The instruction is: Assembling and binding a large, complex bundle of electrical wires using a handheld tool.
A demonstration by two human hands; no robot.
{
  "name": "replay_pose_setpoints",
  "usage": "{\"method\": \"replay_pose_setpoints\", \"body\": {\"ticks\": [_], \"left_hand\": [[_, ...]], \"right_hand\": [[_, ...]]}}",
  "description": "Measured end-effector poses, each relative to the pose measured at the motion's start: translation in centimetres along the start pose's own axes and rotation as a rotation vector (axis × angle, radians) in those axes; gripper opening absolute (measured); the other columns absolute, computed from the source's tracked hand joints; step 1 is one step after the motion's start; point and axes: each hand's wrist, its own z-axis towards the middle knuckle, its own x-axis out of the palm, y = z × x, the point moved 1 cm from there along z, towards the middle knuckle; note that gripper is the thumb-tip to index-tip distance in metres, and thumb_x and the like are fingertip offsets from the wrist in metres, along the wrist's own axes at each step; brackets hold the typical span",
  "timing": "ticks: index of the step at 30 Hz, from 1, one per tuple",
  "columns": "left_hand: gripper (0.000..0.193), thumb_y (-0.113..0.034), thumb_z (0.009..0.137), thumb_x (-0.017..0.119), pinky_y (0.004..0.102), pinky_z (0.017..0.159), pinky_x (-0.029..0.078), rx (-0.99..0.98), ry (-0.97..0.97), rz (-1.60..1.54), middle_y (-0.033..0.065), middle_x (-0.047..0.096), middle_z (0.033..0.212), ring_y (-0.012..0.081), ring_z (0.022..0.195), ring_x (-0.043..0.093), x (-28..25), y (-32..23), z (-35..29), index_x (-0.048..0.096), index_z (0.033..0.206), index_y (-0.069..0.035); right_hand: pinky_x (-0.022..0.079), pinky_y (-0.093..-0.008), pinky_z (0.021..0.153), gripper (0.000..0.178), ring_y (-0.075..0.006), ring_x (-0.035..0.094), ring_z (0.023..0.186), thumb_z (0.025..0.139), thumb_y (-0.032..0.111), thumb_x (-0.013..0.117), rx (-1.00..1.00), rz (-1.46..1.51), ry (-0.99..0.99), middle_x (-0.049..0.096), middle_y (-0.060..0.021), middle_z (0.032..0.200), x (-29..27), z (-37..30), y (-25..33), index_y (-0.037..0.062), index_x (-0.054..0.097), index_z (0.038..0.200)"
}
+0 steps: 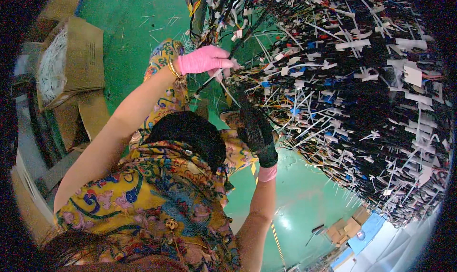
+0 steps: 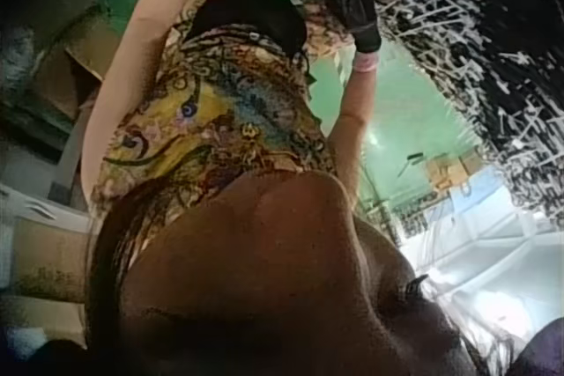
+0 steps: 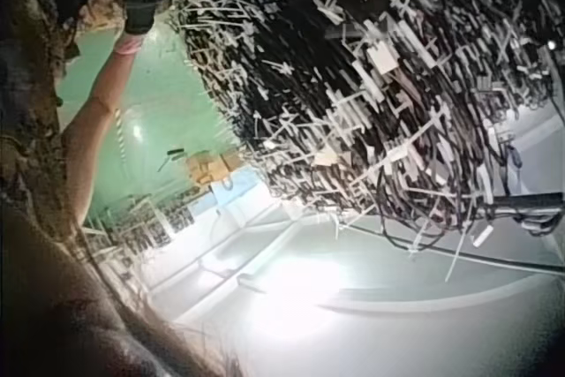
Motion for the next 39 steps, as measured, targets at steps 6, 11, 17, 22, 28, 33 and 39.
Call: {"method": "replay_pose_setpoints", "body": {"ticks": [6, 11, 17, 22, 28, 33, 39], "left_hand": [[0.042, -0.043, 0.097, 0.047, 0.0249, 0.055, 0.048, 0.056, 0.035, 0.202, 0.0038, 0.059, 0.075, 0.0098, 0.06, 0.058, -0.2, -0.5, -0.5, 0.068, 0.101, -0.007], [0.043, -0.044, 0.096, 0.047, 0.027, 0.053, 0.047, 0.135, 0.077, 0.174, 0.0063, 0.053, 0.073, 0.011, 0.057, 0.053, 0.3, -0.5, -0.4, 0.069, 0.097, -0.007], [0.04, -0.042, 0.096, 0.047, 0.0286, 0.052, 0.045, 0.14, -0.027, 0.185, 0.0034, 0.05, 0.057, 0.0115, 0.051, 0.053, 1.3, 0.0, -0.2, 0.069, 0.09, -0.008], [0.041, -0.043, 0.096, 0.047, 0.0286, 0.053, 0.046, 0.104, -0.03, 0.159, 0.0032, 0.051, 0.058, 0.0123, 0.051, 0.053, 1.4, 0.3, -0.3, 0.069, 0.088, -0.009], [0.041, -0.043, 0.096, 0.047, 0.028, 0.053, 0.046, 0.118, 0.032, 0.111, 0.0031, 0.051, 0.061, 0.0122, 0.053, 0.053, 1.1, 0.7, -0.5, 0.069, 0.092, -0.008], [0.043, -0.045, 0.097, 0.047, 0.0254, 0.054, 0.049, 0.116, 0.068, 0.082, 0.0024, 0.053, 0.072, 0.0097, 0.062, 0.054, 0.6, -0.2, -1.0, 0.071, 0.097, -0.009], [0.042, -0.043, 0.097, 0.047, 0.0249, 0.054, 0.049, 0.133, 0.082, 0.11, 0.0019, 0.052, 0.068, 0.0093, 0.061, 0.053, 0.2, 0.0, -0.8, 0.071, 0.097, -0.008]], "right_hand": [[0.045, -0.0384, 0.092, 0.054, -0.0318, 0.059, 0.105, 0.077, 0.01, 0.074, -0.194, -0.033, 0.079, 0.061, -0.0145, 0.119, -3.1, 4.1, 4.9, 0.0031, 0.054, 0.127], [0.044, -0.0382, 0.095, 0.055, -0.0314, 0.057, 0.108, 0.078, 0.008, 0.073, -0.164, 0.126, 0.166, 0.061, -0.0148, 0.119, -3.7, 4.0, 4.2, 0.0026, 0.052, 0.129], [0.043, -0.043, 0.095, 0.062, -0.036, 0.057, 0.109, 0.068, 0.032, 0.079, 0.07, 0.228, 0.139, 0.061, -0.0155, 0.12, -3.7, 4.1, 4.3, 0.0049, 0.06, 0.12], [0.047, -0.0404, 0.089, 0.056, -0.0327, 0.061, 0.101, 0.071, 0.029, 0.076, -0.131, -0.013, 0.197, 0.062, -0.0146, 0.118, -5.1, 5.8, 6.5, 0.0053, 0.061, 0.119], [0.04, -0.0412, 0.102, 0.061, -0.0355, 0.052, 0.117, 0.075, 0.018, 0.076, -0.035, 0.224, 0.404, 0.055, -0.019, 0.127, -5.7, 6.6, 7.2, 0.0018, 0.052, 0.129], [0.043, -0.0397, 0.099, 0.061, -0.0333, 0.055, 0.115, 0.077, 0.015, 0.077, -0.284, 0.092, 0.301, 0.057, -0.0179, 0.126, -4.6, 5.2, 4.5, 0.0018, 0.051, 0.13], [0.043, -0.0384, 0.098, 0.061, -0.0304, 0.056, 0.115, 0.078, 0.017, 0.077, -0.332, -0.167, 0.185, 0.059, -0.0162, 0.124, -4.1, 3.5, 3.0, 0.0023, 0.051, 0.131]]}}
